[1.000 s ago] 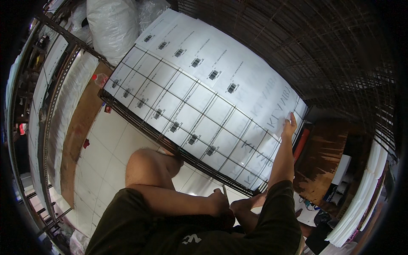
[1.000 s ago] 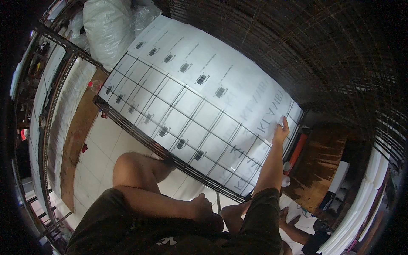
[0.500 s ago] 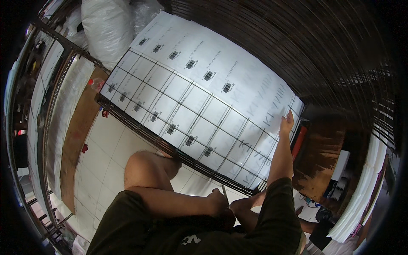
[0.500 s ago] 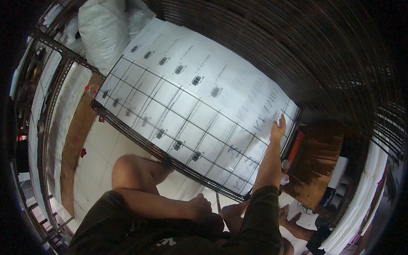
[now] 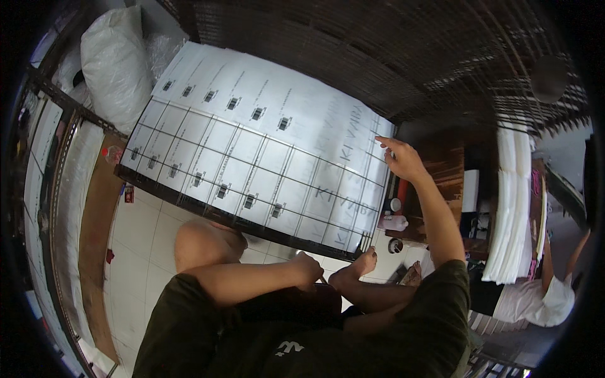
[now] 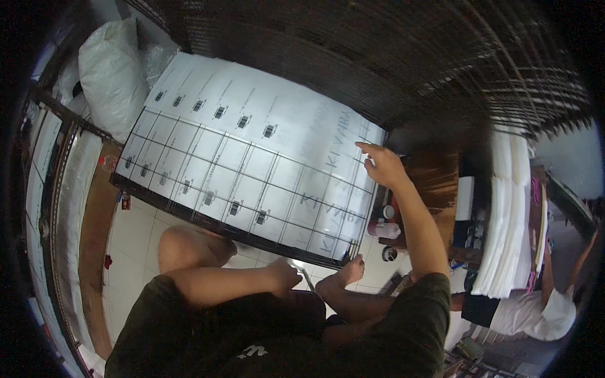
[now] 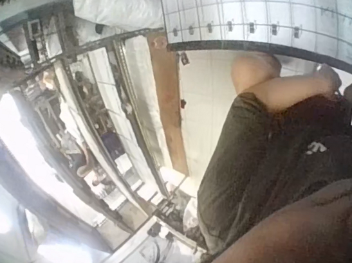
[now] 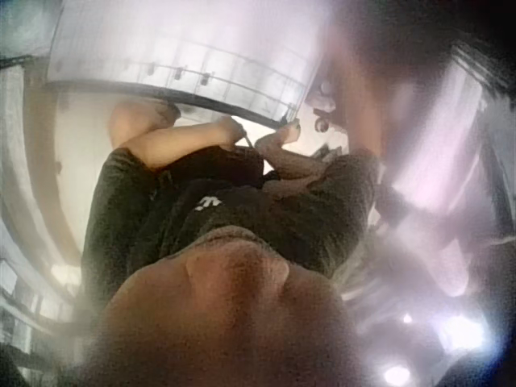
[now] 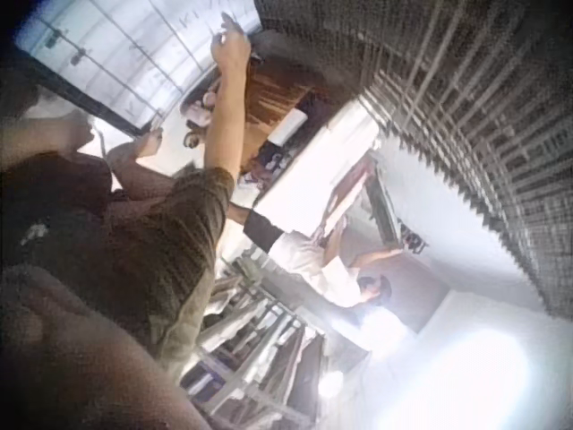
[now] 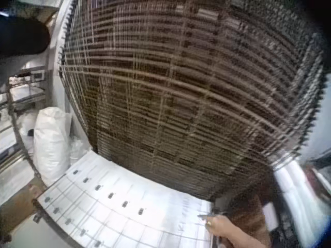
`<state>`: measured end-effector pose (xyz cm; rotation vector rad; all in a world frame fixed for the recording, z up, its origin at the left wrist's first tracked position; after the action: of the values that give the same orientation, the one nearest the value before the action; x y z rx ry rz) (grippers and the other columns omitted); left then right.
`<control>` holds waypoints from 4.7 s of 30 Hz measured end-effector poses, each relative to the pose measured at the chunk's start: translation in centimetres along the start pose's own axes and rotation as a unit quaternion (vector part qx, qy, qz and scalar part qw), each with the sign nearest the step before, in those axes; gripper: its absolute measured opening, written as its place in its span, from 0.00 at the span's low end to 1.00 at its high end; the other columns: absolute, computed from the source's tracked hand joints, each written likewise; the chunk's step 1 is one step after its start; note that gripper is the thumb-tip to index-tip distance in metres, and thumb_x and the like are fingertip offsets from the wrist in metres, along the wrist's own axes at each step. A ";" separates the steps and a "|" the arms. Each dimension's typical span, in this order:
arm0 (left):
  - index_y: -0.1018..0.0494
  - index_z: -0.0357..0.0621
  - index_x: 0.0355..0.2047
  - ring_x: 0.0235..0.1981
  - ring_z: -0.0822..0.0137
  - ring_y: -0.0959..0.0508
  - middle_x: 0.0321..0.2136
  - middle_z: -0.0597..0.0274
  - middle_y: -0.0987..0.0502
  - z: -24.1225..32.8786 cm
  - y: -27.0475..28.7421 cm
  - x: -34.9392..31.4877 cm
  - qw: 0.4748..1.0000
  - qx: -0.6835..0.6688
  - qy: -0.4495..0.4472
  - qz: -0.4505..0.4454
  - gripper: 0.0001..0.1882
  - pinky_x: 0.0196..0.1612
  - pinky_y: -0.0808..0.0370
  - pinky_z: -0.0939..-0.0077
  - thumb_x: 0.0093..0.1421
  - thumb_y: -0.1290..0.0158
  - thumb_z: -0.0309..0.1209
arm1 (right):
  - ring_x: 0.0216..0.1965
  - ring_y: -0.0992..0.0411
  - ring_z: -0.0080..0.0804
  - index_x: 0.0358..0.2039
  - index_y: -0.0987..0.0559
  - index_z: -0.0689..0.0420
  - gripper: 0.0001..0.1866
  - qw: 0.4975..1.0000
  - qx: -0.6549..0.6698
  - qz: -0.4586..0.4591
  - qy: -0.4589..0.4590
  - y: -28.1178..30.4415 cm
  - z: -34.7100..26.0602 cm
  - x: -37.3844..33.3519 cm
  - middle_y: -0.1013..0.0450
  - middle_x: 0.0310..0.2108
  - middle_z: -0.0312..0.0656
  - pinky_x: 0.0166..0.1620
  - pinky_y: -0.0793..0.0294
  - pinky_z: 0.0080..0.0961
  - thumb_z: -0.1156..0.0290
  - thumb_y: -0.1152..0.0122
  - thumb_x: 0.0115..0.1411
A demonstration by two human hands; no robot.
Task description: The person sits on the floor and repeatedly picks up white paper sheets from a nearby table, then places them onto a large stack on the floor. The person handles the papers one at a time, aligning them before adding them to the pile.
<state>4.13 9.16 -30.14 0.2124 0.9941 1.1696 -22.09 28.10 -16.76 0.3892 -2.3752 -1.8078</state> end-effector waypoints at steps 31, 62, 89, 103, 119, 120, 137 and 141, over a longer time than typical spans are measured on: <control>0.33 0.43 0.45 0.42 0.44 0.25 0.38 0.41 0.25 1.6 -6.4 -0.3 0.963 -0.245 0.090 0.073 0.30 0.44 0.30 0.57 0.54 0.48 0.57 | 0.18 0.30 0.28 0.49 0.28 0.22 0.26 0.637 0.509 0.292 0.500 19.6 -30.5 -33.6 0.24 0.32 0.49 0.21 0.35 0.22 0.69 0.40 0.54; 0.32 0.44 0.48 0.45 0.48 0.25 0.40 0.45 0.24 -0.9 -8.3 2.4 0.960 -0.221 0.158 0.070 0.34 0.47 0.30 0.59 0.53 0.48 0.59 | 0.17 0.34 0.22 0.22 0.22 0.53 0.07 0.824 0.351 0.172 0.410 17.2 -28.9 -30.0 0.29 0.22 0.34 0.20 0.39 0.18 0.66 0.34 0.45; 0.33 0.43 0.49 0.45 0.48 0.26 0.41 0.48 0.25 0.4 -6.3 0.8 0.965 -0.217 0.107 0.104 0.34 0.46 0.29 0.57 0.53 0.48 0.57 | 0.15 0.31 0.26 0.21 0.20 0.54 0.03 0.871 0.380 0.177 0.256 15.0 -26.9 -26.9 0.31 0.15 0.32 0.22 0.35 0.22 0.71 0.37 0.43; 0.33 0.45 0.50 0.46 0.48 0.26 0.41 0.48 0.25 0.9 -5.6 0.0 0.965 -0.218 0.113 0.089 0.34 0.46 0.29 0.57 0.53 0.48 0.58 | 0.13 0.34 0.27 0.21 0.23 0.54 0.07 0.882 0.336 0.201 0.261 15.2 -27.1 -26.4 0.32 0.14 0.34 0.19 0.35 0.22 0.66 0.39 0.41; 0.34 0.45 0.52 0.47 0.47 0.26 0.43 0.46 0.25 0.3 -7.0 1.4 0.969 -0.203 0.101 0.098 0.36 0.48 0.30 0.57 0.53 0.49 0.59 | 0.16 0.32 0.30 0.22 0.23 0.53 0.06 0.903 0.299 0.215 0.224 15.7 -26.8 -26.6 0.31 0.15 0.34 0.23 0.33 0.27 0.66 0.39 0.42; 0.34 0.45 0.51 0.46 0.47 0.26 0.43 0.46 0.25 0.0 -7.3 1.3 0.968 -0.205 0.104 0.103 0.36 0.47 0.30 0.57 0.53 0.49 0.60 | 0.16 0.31 0.31 0.22 0.23 0.54 0.07 0.904 0.292 0.216 0.226 15.8 -26.8 -26.5 0.30 0.15 0.35 0.24 0.33 0.27 0.66 0.39 0.42; 0.34 0.42 0.52 0.35 0.52 0.21 0.32 0.48 0.21 2.1 -4.4 2.2 0.973 -0.194 0.071 0.107 0.37 0.39 0.25 0.63 0.52 0.48 0.59 | 0.46 0.31 0.37 0.56 0.39 0.59 0.27 0.554 0.240 0.776 -0.185 27.8 0.3 -48.7 0.32 0.46 0.48 0.44 0.28 0.31 0.71 0.44 0.56; 0.35 0.42 0.52 0.31 0.56 0.20 0.28 0.50 0.21 1.5 -5.0 2.3 0.969 -0.214 0.076 0.098 0.38 0.36 0.26 0.65 0.51 0.48 0.59 | 0.60 0.43 0.51 0.64 0.51 0.54 0.40 0.373 0.538 0.733 -0.186 25.7 12.5 -52.1 0.49 0.60 0.59 0.60 0.38 0.42 0.64 0.41 0.56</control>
<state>8.70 9.47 -33.54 -0.1283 0.8398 1.5715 21.45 60.71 7.15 -1.6481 -1.9701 0.6098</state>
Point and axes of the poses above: each hand's wrist, its own x-axis towards the middle knuckle, its own y-axis out of the back of the hand, z = x × y, the point moved 9 cm from there along x, towards the middle knuckle
